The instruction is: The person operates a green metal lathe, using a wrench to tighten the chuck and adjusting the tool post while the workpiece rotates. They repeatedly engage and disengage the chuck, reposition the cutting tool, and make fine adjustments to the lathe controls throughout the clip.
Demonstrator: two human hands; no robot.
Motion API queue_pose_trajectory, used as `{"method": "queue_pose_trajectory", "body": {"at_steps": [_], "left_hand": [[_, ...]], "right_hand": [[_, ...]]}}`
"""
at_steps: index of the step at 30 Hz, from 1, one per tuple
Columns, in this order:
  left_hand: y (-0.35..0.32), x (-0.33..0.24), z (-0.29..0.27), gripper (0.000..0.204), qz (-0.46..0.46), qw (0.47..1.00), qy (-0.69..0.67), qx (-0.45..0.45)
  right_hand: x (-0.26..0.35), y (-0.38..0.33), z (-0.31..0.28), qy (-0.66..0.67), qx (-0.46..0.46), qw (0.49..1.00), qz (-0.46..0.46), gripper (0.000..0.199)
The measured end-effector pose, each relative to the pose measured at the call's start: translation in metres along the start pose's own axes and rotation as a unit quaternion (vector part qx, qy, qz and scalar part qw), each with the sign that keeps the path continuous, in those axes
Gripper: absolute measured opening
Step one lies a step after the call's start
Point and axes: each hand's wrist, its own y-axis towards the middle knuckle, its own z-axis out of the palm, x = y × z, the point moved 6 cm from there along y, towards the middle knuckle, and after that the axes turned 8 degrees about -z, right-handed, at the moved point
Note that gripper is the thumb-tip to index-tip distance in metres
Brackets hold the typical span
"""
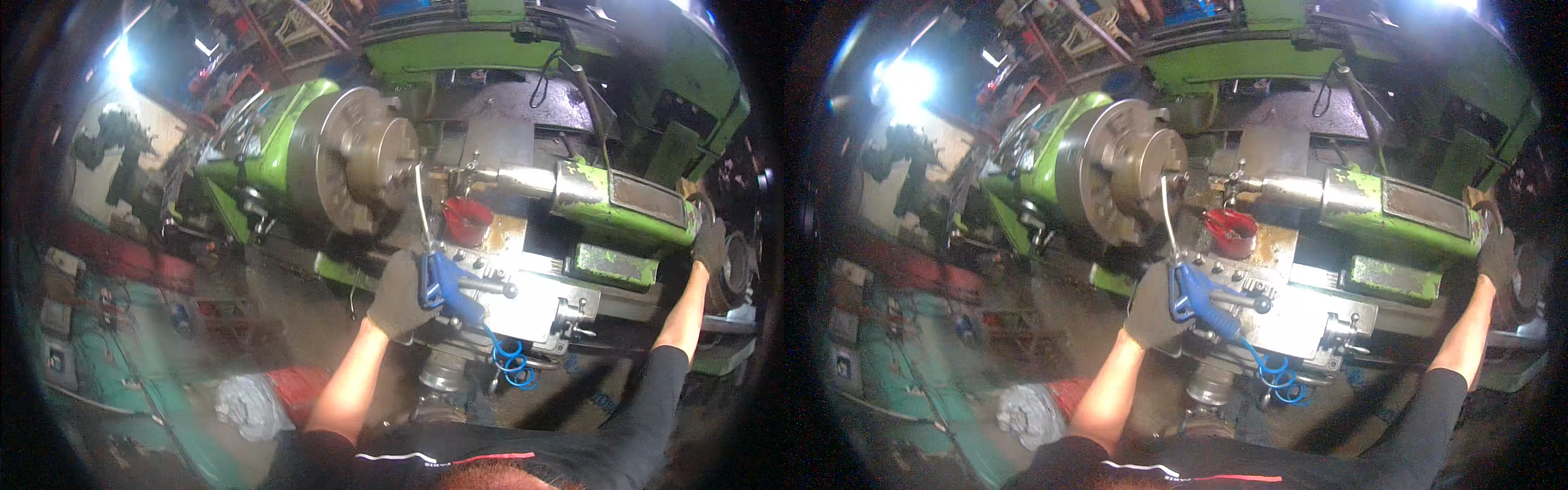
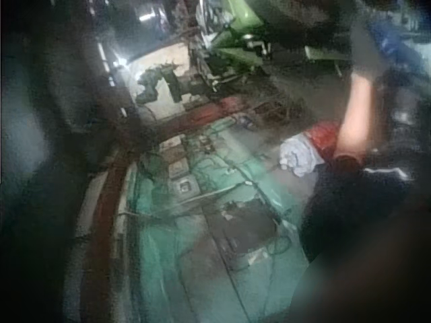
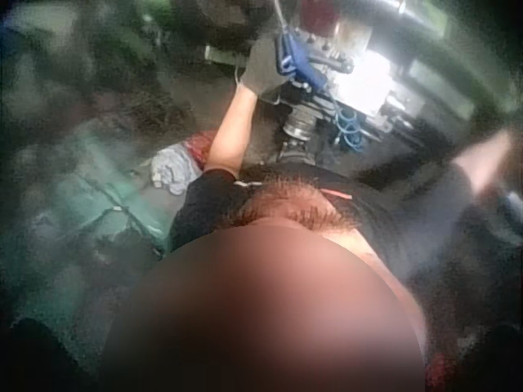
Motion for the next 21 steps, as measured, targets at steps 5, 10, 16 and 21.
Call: {"method": "queue_pose_trajectory", "body": {"at_steps": [5, 10, 16, 21], "left_hand": [[-0.024, 0.022, -0.004, 0.056, 0.049, 0.991, 0.098, -0.079], [-0.106, 0.081, -0.016, 0.044, -0.079, 0.964, -0.013, -0.252], [-0.28, 0.298, 0.094, 0.066, -0.552, 0.831, -0.064, -0.008], [-0.337, 0.415, 0.104, 0.081, -0.677, 0.736, 0.013, 0.01]], "right_hand": [[0.149, -0.051, -0.108, -0.012, -0.182, 0.982, -0.055, 0.049], [0.316, -0.213, -0.198, 0.306, -0.147, 0.934, -0.108, 0.034], [0.46, -0.317, -0.266, 0.438, 0.013, 0.862, -0.255, 0.034], [0.451, -0.31, -0.223, 0.244, 0.132, 0.941, -0.194, 0.042]]}}
